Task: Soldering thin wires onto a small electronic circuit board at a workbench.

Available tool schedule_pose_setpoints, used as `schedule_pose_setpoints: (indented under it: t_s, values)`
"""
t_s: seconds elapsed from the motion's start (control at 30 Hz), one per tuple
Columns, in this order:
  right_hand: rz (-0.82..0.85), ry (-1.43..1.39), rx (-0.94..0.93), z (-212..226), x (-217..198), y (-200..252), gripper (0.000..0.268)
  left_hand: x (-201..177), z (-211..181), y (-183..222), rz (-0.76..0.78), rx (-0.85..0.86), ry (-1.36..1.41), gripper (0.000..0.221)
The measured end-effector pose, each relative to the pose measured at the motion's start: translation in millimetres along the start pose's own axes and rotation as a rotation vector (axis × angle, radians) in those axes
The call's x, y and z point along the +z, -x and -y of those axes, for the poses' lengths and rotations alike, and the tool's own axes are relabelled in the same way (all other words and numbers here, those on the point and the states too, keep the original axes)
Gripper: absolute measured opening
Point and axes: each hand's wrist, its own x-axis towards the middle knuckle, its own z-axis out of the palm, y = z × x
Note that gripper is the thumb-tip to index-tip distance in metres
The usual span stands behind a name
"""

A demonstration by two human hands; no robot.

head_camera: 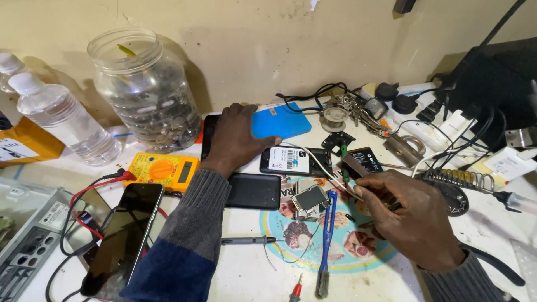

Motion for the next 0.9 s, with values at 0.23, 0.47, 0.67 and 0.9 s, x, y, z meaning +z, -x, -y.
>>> schedule_pose_setpoints:
  t_s: [0.23, 0.47, 0.67, 0.9]
  values:
    - [0.015, -0.021, 0.003, 1, 1, 0, 0.02, -9, -17, 8, -0.156, 0.023, 0.033, 0.095]
    - [0.054, -0.027, 0.055, -2, -2, 0, 0.024, -37, -21, 14, -0.323, -0.031, 0.152, 0.082]
    - [-0.021, -0.065, 0.036, -3, -8, -5, 0.021, -75, -39, 26, -0.363, -0.045, 0.335, 0.081]
    - [-0.172, -0.479, 0.336, 8, -17, -10, 0.028, -84, -93, 49, -0.079, 0.049, 0.553, 0.095]
